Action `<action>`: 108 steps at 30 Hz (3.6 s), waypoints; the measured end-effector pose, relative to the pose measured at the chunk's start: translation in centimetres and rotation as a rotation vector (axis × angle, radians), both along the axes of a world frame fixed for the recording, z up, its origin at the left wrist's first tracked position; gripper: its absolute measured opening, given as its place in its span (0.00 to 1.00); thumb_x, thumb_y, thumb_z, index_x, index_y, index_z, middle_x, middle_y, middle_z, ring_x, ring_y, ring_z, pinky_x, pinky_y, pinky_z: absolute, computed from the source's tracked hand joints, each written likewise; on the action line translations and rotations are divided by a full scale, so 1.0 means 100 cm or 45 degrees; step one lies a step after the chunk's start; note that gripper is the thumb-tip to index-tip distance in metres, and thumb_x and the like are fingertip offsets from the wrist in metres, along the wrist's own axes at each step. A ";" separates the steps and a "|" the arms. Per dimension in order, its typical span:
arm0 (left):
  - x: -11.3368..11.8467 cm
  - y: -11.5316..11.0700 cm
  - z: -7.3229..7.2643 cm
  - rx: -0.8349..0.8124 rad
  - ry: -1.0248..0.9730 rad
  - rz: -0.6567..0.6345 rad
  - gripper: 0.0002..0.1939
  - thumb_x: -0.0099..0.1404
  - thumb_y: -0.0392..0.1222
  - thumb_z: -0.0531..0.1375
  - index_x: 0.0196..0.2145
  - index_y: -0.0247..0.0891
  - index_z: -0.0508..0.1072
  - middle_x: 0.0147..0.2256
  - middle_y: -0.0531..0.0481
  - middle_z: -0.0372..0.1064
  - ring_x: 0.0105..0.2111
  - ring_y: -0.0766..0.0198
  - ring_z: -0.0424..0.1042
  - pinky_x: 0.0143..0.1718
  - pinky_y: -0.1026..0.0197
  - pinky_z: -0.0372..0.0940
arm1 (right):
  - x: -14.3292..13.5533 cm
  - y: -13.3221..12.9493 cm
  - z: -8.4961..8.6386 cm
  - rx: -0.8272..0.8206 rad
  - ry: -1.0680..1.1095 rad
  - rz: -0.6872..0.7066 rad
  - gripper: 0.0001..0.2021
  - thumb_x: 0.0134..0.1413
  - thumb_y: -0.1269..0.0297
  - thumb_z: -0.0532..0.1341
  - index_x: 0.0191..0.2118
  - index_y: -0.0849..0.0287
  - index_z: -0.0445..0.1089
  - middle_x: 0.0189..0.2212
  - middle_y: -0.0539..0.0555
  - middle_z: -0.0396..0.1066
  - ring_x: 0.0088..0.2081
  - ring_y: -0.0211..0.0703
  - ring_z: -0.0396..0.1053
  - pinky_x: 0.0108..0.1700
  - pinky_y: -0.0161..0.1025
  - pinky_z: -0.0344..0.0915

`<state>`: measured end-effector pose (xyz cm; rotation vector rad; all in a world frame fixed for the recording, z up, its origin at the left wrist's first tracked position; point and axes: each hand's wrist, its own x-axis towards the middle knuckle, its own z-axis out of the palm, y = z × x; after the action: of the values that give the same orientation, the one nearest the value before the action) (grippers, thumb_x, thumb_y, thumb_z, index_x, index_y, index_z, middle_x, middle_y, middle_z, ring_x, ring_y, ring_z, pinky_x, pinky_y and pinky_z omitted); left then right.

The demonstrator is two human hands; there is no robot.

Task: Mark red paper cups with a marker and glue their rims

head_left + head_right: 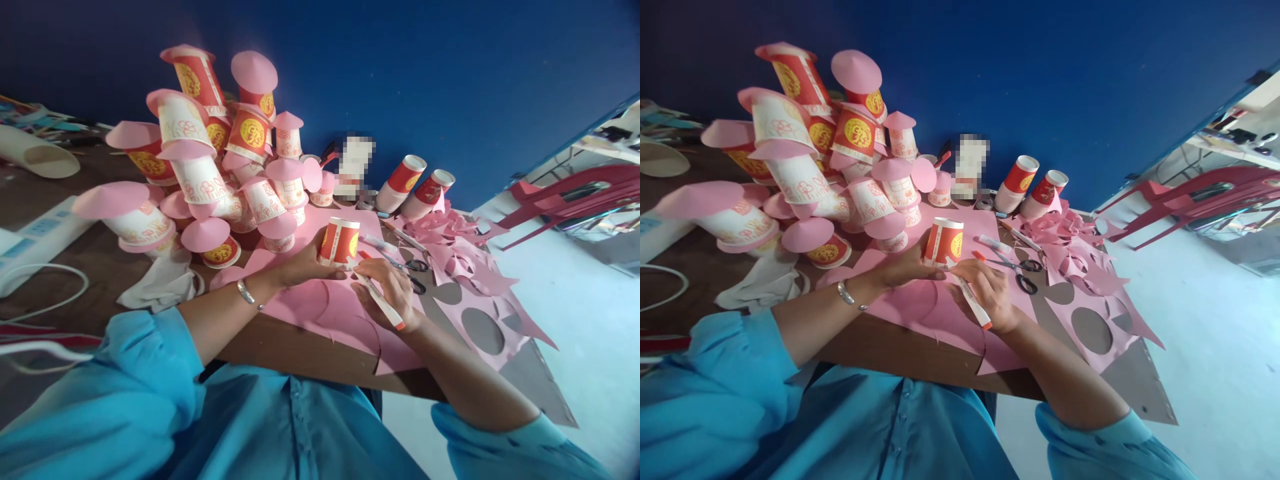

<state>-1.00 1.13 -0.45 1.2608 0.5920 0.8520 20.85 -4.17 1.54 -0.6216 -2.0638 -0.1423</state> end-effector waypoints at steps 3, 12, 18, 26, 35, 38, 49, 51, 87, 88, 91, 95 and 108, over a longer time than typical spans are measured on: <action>0.000 -0.001 0.000 0.004 -0.023 -0.011 0.56 0.52 0.56 0.82 0.72 0.50 0.62 0.59 0.40 0.72 0.62 0.37 0.73 0.64 0.31 0.69 | -0.001 -0.001 -0.002 -0.021 0.025 -0.003 0.12 0.74 0.65 0.64 0.58 0.56 0.73 0.40 0.57 0.82 0.41 0.49 0.84 0.43 0.44 0.83; -0.003 0.003 -0.011 -0.024 -0.196 -0.112 0.44 0.59 0.50 0.79 0.68 0.49 0.68 0.64 0.39 0.72 0.69 0.35 0.70 0.70 0.30 0.62 | -0.001 0.001 0.003 0.014 0.020 -0.031 0.10 0.77 0.62 0.62 0.57 0.56 0.71 0.38 0.56 0.82 0.39 0.48 0.85 0.42 0.45 0.84; -0.005 0.007 -0.013 -0.049 -0.228 -0.142 0.42 0.59 0.45 0.79 0.67 0.49 0.70 0.62 0.41 0.74 0.65 0.40 0.72 0.68 0.36 0.63 | 0.004 -0.001 0.008 -0.010 0.027 0.009 0.07 0.75 0.63 0.62 0.53 0.56 0.72 0.35 0.55 0.82 0.35 0.48 0.84 0.37 0.42 0.82; -0.003 0.004 -0.008 -0.038 -0.281 -0.117 0.41 0.58 0.44 0.78 0.66 0.50 0.71 0.57 0.44 0.76 0.62 0.44 0.72 0.64 0.42 0.64 | 0.006 -0.004 0.010 -0.020 0.034 0.014 0.09 0.67 0.73 0.64 0.50 0.54 0.73 0.32 0.51 0.82 0.33 0.44 0.84 0.35 0.39 0.81; -0.007 0.005 -0.011 -0.055 -0.284 -0.191 0.29 0.62 0.40 0.75 0.59 0.46 0.75 0.49 0.47 0.79 0.54 0.50 0.76 0.58 0.48 0.68 | 0.007 -0.005 0.011 -0.009 -0.002 0.074 0.09 0.67 0.74 0.64 0.50 0.57 0.73 0.34 0.53 0.82 0.35 0.44 0.84 0.39 0.38 0.83; -0.009 0.006 -0.013 -0.065 -0.264 -0.184 0.33 0.61 0.38 0.75 0.62 0.48 0.74 0.53 0.46 0.80 0.56 0.49 0.77 0.59 0.48 0.68 | 0.006 -0.005 0.011 0.006 0.001 0.061 0.09 0.68 0.74 0.63 0.50 0.55 0.73 0.33 0.51 0.82 0.34 0.43 0.84 0.37 0.38 0.82; -0.004 0.002 -0.006 -0.129 -0.309 -0.189 0.43 0.59 0.35 0.75 0.70 0.51 0.69 0.55 0.46 0.80 0.57 0.47 0.77 0.61 0.45 0.67 | 0.005 -0.006 0.013 -0.003 -0.015 0.086 0.12 0.64 0.76 0.64 0.51 0.56 0.72 0.32 0.50 0.82 0.33 0.43 0.83 0.34 0.37 0.80; -0.004 0.001 -0.005 -0.115 -0.310 -0.207 0.42 0.60 0.36 0.74 0.69 0.50 0.69 0.55 0.45 0.80 0.57 0.46 0.77 0.61 0.43 0.67 | 0.005 -0.006 0.013 -0.002 -0.024 0.086 0.12 0.64 0.76 0.64 0.50 0.55 0.72 0.32 0.50 0.82 0.33 0.43 0.83 0.34 0.37 0.80; -0.006 0.000 0.000 -0.067 -0.201 -0.134 0.39 0.60 0.40 0.76 0.67 0.48 0.72 0.56 0.45 0.78 0.59 0.47 0.75 0.63 0.45 0.66 | 0.005 -0.004 0.012 0.047 -0.025 0.065 0.09 0.68 0.74 0.63 0.49 0.55 0.72 0.31 0.49 0.81 0.31 0.43 0.82 0.31 0.37 0.78; -0.005 0.000 0.000 -0.067 -0.206 -0.140 0.39 0.60 0.39 0.76 0.67 0.48 0.72 0.55 0.44 0.78 0.58 0.48 0.75 0.62 0.45 0.67 | 0.005 -0.004 0.011 0.045 -0.024 0.065 0.09 0.67 0.74 0.63 0.49 0.55 0.72 0.31 0.49 0.81 0.31 0.43 0.82 0.31 0.37 0.78; -0.005 0.001 -0.002 -0.069 -0.231 -0.148 0.39 0.61 0.38 0.76 0.67 0.48 0.72 0.55 0.44 0.79 0.57 0.48 0.76 0.61 0.47 0.68 | 0.006 -0.004 0.011 0.030 -0.030 0.066 0.10 0.67 0.74 0.63 0.50 0.54 0.72 0.31 0.49 0.81 0.32 0.43 0.82 0.32 0.37 0.79; -0.005 0.001 -0.005 -0.087 -0.246 -0.163 0.40 0.61 0.38 0.76 0.68 0.50 0.71 0.56 0.45 0.79 0.59 0.47 0.76 0.62 0.46 0.68 | 0.006 -0.003 0.011 0.028 -0.041 0.066 0.11 0.67 0.73 0.64 0.51 0.54 0.72 0.31 0.49 0.81 0.32 0.43 0.83 0.33 0.37 0.79; -0.002 -0.001 0.003 0.003 -0.210 -0.113 0.40 0.58 0.42 0.79 0.65 0.48 0.72 0.60 0.40 0.78 0.65 0.38 0.74 0.64 0.40 0.69 | 0.004 -0.005 0.014 0.041 -0.056 0.063 0.07 0.69 0.73 0.62 0.48 0.54 0.72 0.31 0.49 0.80 0.32 0.42 0.83 0.32 0.36 0.79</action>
<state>-1.23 1.06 -0.11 1.1966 0.4004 0.8726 21.30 -4.62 2.89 -0.5519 -2.1135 -0.1612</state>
